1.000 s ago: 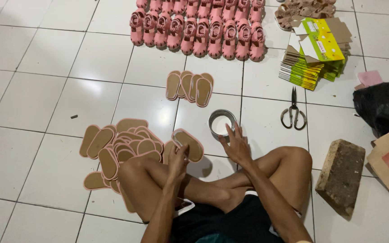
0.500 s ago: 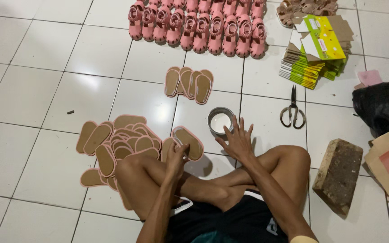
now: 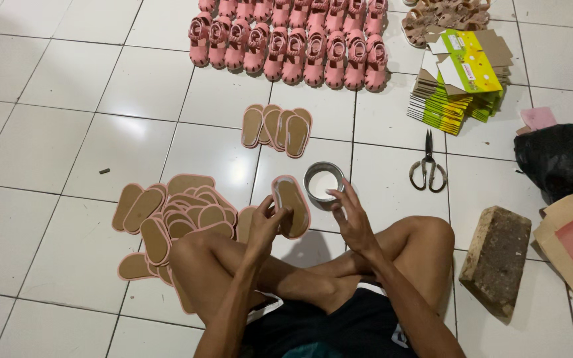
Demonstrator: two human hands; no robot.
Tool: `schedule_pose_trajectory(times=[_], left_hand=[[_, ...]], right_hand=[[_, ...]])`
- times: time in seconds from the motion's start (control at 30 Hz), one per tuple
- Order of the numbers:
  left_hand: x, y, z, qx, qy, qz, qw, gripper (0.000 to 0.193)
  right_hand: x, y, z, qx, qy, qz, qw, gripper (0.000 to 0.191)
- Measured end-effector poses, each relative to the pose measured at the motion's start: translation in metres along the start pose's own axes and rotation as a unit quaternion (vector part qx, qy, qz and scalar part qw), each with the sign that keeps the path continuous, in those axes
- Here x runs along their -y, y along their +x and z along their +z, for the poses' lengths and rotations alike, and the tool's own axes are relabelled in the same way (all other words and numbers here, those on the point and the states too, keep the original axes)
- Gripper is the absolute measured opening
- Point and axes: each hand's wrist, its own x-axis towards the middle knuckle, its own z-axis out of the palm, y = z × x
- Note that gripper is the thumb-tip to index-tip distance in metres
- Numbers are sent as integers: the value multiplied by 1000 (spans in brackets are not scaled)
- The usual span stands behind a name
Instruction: The person sits on the floor and applies white glue from a small metal bowl onto the brown insole of a pink sandal using their fingers, then places the finished sandal onto a pile of completed sandals and picks up the next one, repeating this cycle.
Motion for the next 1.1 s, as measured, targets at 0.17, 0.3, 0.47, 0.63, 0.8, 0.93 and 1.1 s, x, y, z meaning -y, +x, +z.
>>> schedule_pose_trajectory(times=[0.17, 0.3, 0.47, 0.63, 0.8, 0.93, 1.1], left_hand=[[-13, -9, 12, 35, 6, 20, 999, 42], [-25, -16, 21, 37, 19, 8, 999, 44], [-24, -14, 23, -6, -27, 15, 999, 41], [-9, -8, 27, -67, -126, 64, 988, 41], [-2, -9, 46, -140, -255, 99, 951, 50], [10, -10, 56, -166, -369, 111, 908, 55], [42, -19, 48, -38, -364, 119, 923, 52]], right_hand=[[19, -17, 4, 81, 223, -51, 970, 85], [21, -19, 10, 80, 245, -45, 965, 82], [20, -34, 19, 73, 279, -5, 957, 85], [25, -46, 31, 67, 304, 27, 950, 86], [29, -52, 48, 61, 370, 58, 925, 88], [23, -55, 59, 6, 405, 87, 910, 83], [14, -29, 54, -80, 433, 37, 897, 87]])
